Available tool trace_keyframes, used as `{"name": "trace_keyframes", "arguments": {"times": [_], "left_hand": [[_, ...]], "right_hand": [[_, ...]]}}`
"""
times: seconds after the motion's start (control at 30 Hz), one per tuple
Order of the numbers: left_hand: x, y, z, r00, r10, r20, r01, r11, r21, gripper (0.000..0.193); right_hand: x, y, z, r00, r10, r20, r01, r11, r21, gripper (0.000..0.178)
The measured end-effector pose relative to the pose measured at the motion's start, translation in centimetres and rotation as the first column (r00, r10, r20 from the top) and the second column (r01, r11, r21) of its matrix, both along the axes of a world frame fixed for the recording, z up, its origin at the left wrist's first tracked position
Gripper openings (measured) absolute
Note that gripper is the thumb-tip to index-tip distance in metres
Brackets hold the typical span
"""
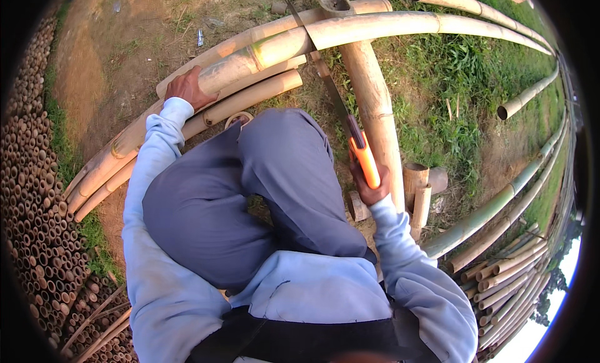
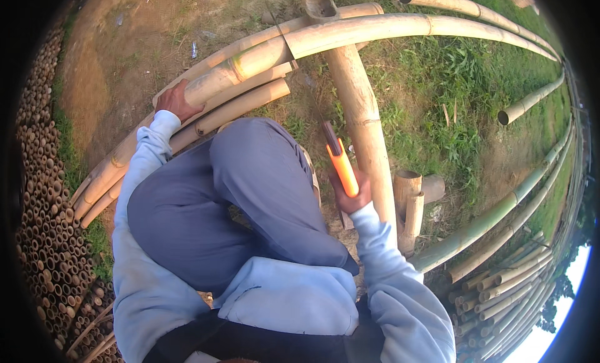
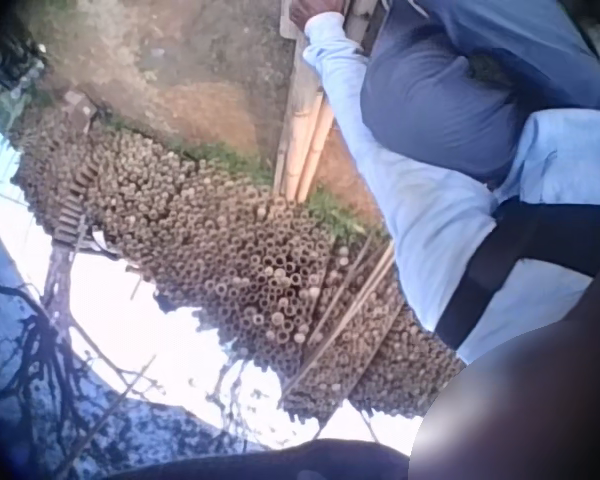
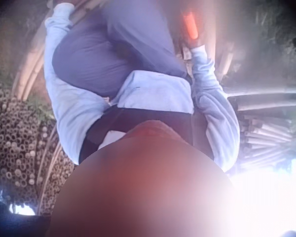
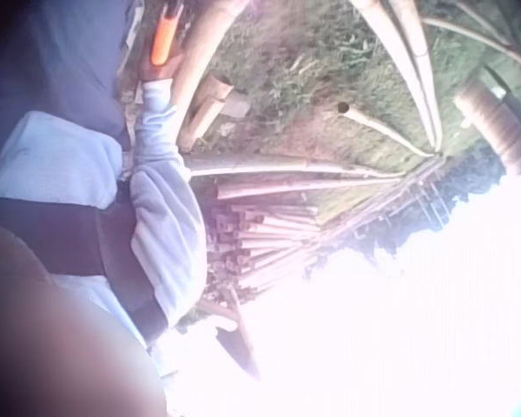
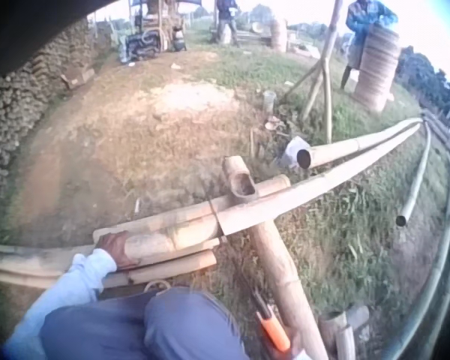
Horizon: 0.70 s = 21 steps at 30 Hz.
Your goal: The person sits on the ground and uses a hand saw to cut bamboo poles into shorter sections. They repeatedly position the bamboo on a makeshift stand, saw through it, and then move the cut pieces aside.
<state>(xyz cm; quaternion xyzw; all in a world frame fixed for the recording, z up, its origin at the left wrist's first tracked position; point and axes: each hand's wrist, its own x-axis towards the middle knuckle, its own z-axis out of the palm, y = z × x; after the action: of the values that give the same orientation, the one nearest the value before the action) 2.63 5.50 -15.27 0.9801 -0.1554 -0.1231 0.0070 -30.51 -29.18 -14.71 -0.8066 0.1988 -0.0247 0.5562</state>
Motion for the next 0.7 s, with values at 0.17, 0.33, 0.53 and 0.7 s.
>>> {"name": "trace_keyframes", "arguments": {"times": [0.17,0.33,0.53,0.7], "left_hand": [[0.5,-0.2,0.4,1.000,-0.019,-0.013,0.019,1.000,-0.024,0.080],[0.2,0.6,-0.6,0.999,-0.049,0.017,0.049,0.998,-0.030,0.078],[-0.3,0.3,0.1,0.997,-0.065,0.043,0.067,0.996,-0.056,0.071],[-0.6,0.2,0.6,0.998,-0.050,0.025,0.051,0.998,-0.044,0.071]], "right_hand": [[6.1,-0.3,-5.1,0.991,0.041,0.131,-0.057,0.991,0.119,0.022],[-6.9,-0.6,2.3,0.990,0.016,-0.139,-0.004,0.996,0.088,0.022],[4.5,-0.3,-1.8,0.999,0.017,0.041,-0.019,0.999,0.049,0.019],[0.7,-0.7,0.0,0.998,0.050,-0.047,-0.048,0.998,0.047,0.016]]}}
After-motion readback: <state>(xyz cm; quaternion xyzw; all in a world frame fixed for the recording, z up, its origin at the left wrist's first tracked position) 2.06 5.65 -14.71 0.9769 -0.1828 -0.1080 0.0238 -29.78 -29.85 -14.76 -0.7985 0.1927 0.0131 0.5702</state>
